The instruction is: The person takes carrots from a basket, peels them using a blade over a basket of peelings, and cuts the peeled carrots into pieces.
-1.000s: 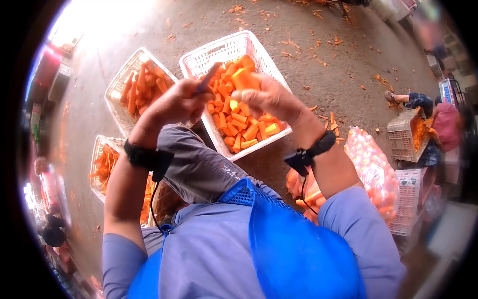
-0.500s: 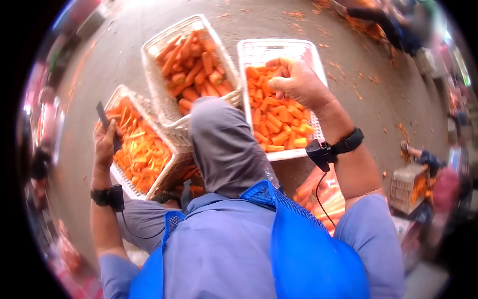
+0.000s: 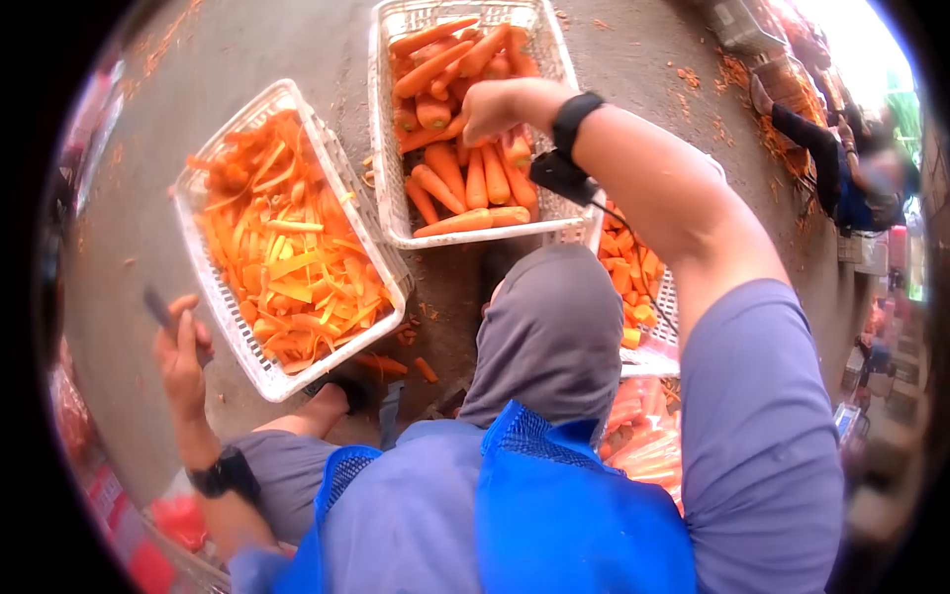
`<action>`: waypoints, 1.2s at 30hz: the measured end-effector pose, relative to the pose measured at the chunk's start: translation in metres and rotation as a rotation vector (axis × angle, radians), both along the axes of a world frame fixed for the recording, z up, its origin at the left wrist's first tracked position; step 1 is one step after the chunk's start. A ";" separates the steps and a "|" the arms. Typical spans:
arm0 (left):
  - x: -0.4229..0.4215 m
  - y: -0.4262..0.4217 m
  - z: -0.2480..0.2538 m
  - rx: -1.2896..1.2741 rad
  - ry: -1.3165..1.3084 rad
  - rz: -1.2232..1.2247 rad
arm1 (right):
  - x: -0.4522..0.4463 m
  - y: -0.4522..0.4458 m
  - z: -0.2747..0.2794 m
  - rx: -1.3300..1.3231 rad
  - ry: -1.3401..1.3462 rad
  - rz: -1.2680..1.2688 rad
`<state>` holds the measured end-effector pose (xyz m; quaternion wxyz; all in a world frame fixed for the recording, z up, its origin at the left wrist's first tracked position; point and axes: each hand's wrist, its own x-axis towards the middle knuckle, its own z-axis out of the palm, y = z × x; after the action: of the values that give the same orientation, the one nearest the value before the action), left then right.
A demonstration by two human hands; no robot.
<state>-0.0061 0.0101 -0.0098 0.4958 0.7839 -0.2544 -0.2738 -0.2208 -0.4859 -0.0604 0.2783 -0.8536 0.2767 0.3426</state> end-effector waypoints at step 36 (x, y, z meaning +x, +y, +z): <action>-0.012 -0.030 0.025 -0.031 0.111 -0.063 | 0.021 0.003 -0.033 0.769 -0.420 -0.669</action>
<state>-0.0185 -0.0194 0.0150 0.5122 0.7514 -0.2552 -0.3284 -0.1996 -0.4824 -0.0936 0.7129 -0.6060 0.3265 0.1341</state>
